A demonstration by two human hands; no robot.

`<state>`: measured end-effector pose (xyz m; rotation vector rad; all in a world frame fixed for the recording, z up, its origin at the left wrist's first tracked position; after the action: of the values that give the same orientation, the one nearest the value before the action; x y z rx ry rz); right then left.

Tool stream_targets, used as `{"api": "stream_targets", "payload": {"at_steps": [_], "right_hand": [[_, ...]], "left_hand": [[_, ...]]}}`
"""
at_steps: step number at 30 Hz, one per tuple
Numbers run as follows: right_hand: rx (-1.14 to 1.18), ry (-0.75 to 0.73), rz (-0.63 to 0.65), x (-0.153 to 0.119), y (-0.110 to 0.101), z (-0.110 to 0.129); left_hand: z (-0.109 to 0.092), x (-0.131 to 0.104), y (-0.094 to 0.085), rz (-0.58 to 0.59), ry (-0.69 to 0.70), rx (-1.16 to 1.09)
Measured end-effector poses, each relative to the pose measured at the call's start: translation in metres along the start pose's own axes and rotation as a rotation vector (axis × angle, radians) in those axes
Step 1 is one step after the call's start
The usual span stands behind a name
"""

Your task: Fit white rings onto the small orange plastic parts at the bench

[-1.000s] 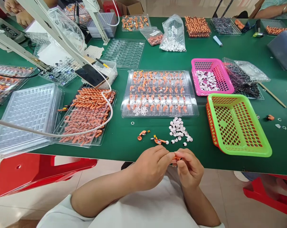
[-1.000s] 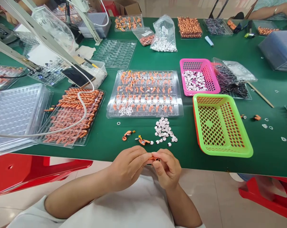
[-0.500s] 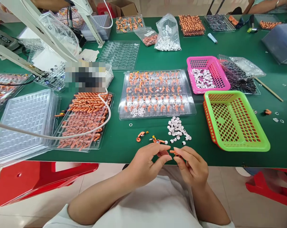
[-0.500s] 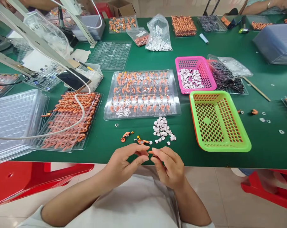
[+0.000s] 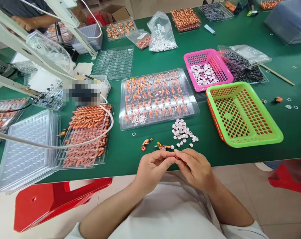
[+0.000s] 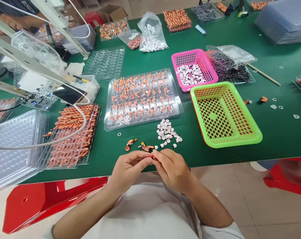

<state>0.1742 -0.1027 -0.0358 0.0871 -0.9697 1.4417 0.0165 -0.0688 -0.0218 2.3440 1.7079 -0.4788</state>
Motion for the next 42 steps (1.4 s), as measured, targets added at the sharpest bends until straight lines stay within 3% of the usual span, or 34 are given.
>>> {"api": "stream_targets", "payload": {"at_steps": [13,27,42], "right_hand": [[-0.049,-0.003,0.127,0.002,0.005,-0.001],[0.049,0.113,0.198,0.004,0.008,-0.005],[0.143,0.198,0.219,0.003,0.006,-0.005]], "left_hand": [[0.003,0.008,0.002,0.02,-0.162,-0.091],[0.025,0.011,0.001,-0.046,-0.247,-0.268],[0.025,0.008,0.004,-0.091,-0.263,-0.322]]}}
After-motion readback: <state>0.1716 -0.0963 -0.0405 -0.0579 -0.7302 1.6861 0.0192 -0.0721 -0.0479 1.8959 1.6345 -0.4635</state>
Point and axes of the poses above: each hand's wrist, its own x-axis towards the middle knuckle, its own y-axis out of the palm, z = x × y, the point moved 3 cm from there along x, towards the middle knuckle, and after that the axes turned 4 degrees about x, right-handed, at the moved point
